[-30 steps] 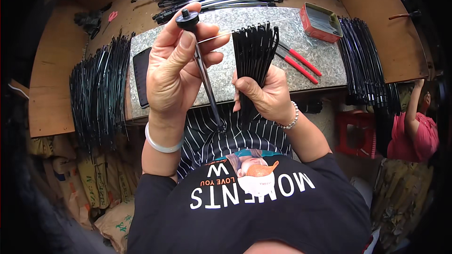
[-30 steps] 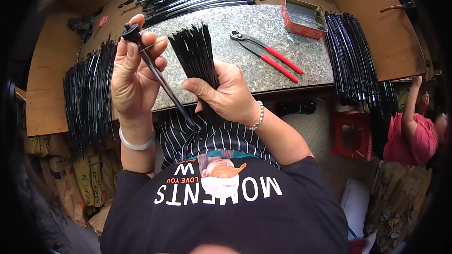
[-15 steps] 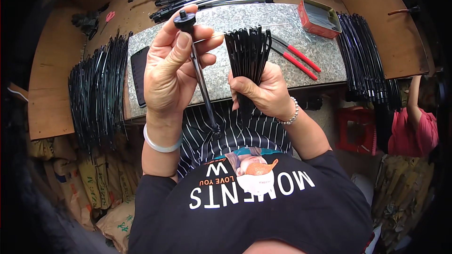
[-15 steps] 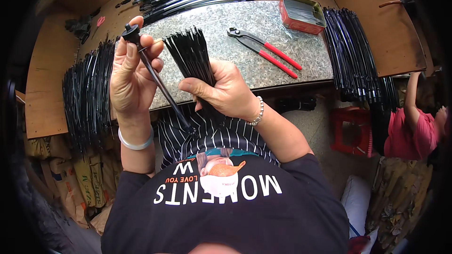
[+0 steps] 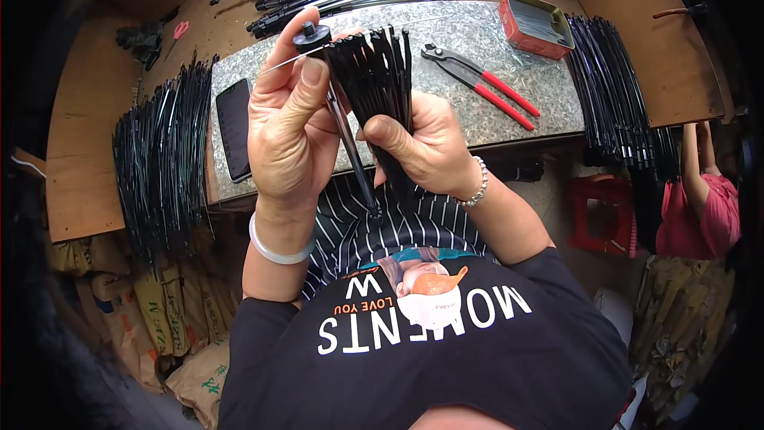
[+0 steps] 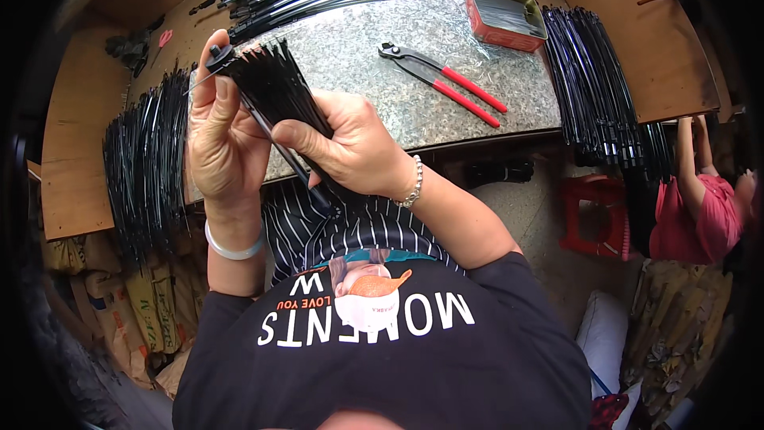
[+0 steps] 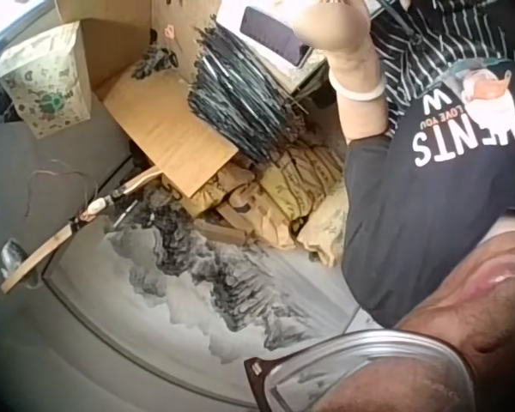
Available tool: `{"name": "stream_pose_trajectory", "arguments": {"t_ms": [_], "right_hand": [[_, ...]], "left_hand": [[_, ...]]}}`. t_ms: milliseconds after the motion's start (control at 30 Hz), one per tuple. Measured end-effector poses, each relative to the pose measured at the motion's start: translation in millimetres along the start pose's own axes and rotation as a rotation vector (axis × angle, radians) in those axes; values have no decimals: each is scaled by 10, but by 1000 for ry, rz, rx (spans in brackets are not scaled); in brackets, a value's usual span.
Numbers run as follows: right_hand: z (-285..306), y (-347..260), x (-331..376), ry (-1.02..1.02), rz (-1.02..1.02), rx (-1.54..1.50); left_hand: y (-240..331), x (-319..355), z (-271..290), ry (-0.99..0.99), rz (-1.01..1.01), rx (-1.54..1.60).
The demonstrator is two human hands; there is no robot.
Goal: The person assembles umbrella frames by threading ribs onto a wire, fastening them to an umbrella shaft mechanism, and cutting the wire with pliers. The person also bundles assembled ribs with a plastic strap and threads additional ribs onto wire.
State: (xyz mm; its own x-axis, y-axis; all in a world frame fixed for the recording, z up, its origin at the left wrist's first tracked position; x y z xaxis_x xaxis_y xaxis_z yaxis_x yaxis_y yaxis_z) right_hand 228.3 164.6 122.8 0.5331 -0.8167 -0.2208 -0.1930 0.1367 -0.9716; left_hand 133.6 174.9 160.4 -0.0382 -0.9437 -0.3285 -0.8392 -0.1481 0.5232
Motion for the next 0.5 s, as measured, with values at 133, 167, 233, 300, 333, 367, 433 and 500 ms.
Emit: {"name": "stream_pose_trajectory", "arguments": {"t_ms": [133, 167, 233, 300, 333, 367, 433, 500], "right_hand": [[-6, 6, -7, 13, -27, -19], [-10, 19, -5, 13, -45, -25], [-10, 40, -12, 26, -39, -34], [-5, 72, -16, 52, -27, -55], [-14, 87, -10, 52, -29, -55], [-10, 94, 1, 62, -26, -7], [-1, 116, 22, 83, -22, 88], [28, 77, 0, 158, 116, 188]], "left_hand": [[-12, 17, 42, 29, -13, -17], [-13, 23, 61, 41, -19, -18], [-29, 29, 62, 53, -25, -19], [-37, 46, 81, 111, -76, -41], [-31, 58, 98, 141, -101, -53], [-42, 58, 93, 142, -99, -51], [-39, 58, 69, 126, -118, -61], [-63, 64, 55, 118, -122, -65]]}}
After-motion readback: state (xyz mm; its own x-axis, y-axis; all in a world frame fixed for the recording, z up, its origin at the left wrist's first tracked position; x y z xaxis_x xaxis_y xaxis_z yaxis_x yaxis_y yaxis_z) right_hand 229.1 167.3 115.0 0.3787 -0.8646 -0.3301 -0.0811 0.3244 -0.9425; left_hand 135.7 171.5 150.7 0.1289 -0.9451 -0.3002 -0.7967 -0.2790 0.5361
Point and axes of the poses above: each hand's wrist, its own x-axis away from the middle knuckle, its own z-axis out of the back of the hand, y = z × x, the point moved 9 cm from there along -x, towards the middle knuckle, and after that the axes turned 10 degrees about x, right-handed, at the moved point
